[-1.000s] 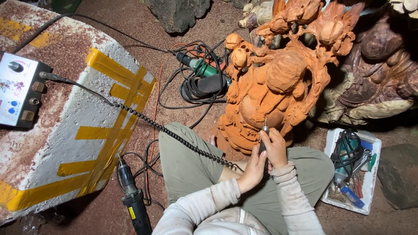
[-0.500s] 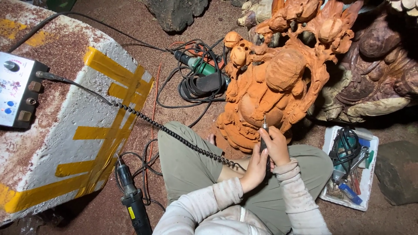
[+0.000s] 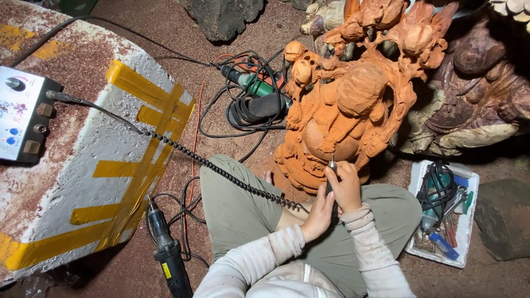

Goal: Carving intricate details on a wooden statue using a handheld rotary tool.

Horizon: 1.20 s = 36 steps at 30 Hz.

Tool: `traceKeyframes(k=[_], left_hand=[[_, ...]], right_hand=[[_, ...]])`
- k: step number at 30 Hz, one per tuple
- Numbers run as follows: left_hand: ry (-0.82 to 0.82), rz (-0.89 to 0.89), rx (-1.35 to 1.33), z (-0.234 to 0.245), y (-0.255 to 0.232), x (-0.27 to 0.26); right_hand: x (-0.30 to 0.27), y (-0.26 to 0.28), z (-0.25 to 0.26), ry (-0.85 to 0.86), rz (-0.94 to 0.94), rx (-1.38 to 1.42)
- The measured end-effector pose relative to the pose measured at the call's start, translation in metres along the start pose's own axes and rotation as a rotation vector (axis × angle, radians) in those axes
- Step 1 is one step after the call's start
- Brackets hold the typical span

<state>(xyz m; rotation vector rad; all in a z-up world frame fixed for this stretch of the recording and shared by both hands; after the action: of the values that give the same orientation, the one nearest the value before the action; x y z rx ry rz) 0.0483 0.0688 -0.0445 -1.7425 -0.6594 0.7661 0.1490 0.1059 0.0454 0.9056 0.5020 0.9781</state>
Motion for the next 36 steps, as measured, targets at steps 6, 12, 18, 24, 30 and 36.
traceKeyframes(k=[6,12,18,24,30,36], left_hand=[[0.072,-0.044,0.085,0.004,-0.019,0.006],[0.07,-0.075,0.088,0.005,-0.022,0.008],[0.05,-0.073,0.062,0.005,-0.004,0.004],[0.06,-0.094,0.072,0.007,-0.023,0.005],[0.037,-0.115,0.066,0.007,-0.02,0.004],[0.037,-0.122,0.057,0.01,-0.012,0.001]], right_hand=[[-0.004,-0.005,0.001,-0.096,0.051,0.091],[-0.002,-0.006,0.001,-0.116,0.066,0.08],[-0.003,0.001,0.0,-0.069,0.046,0.032],[-0.004,-0.003,-0.002,-0.088,0.054,0.05],[-0.005,-0.001,-0.002,-0.085,0.064,0.014],[-0.006,0.001,-0.005,-0.095,0.115,-0.039]])
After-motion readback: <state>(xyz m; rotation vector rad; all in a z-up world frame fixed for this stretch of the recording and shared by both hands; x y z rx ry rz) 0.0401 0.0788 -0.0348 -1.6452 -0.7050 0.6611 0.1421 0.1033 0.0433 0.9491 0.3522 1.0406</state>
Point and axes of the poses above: each hand's wrist, its own x-axis towards the middle knuckle, its own z-axis out of the back of the hand, y = z × x, the point moved 10 cm from there along x, towards the middle knuckle, and after that the axes turned 7 degrees about -z, right-handed, at the moved point
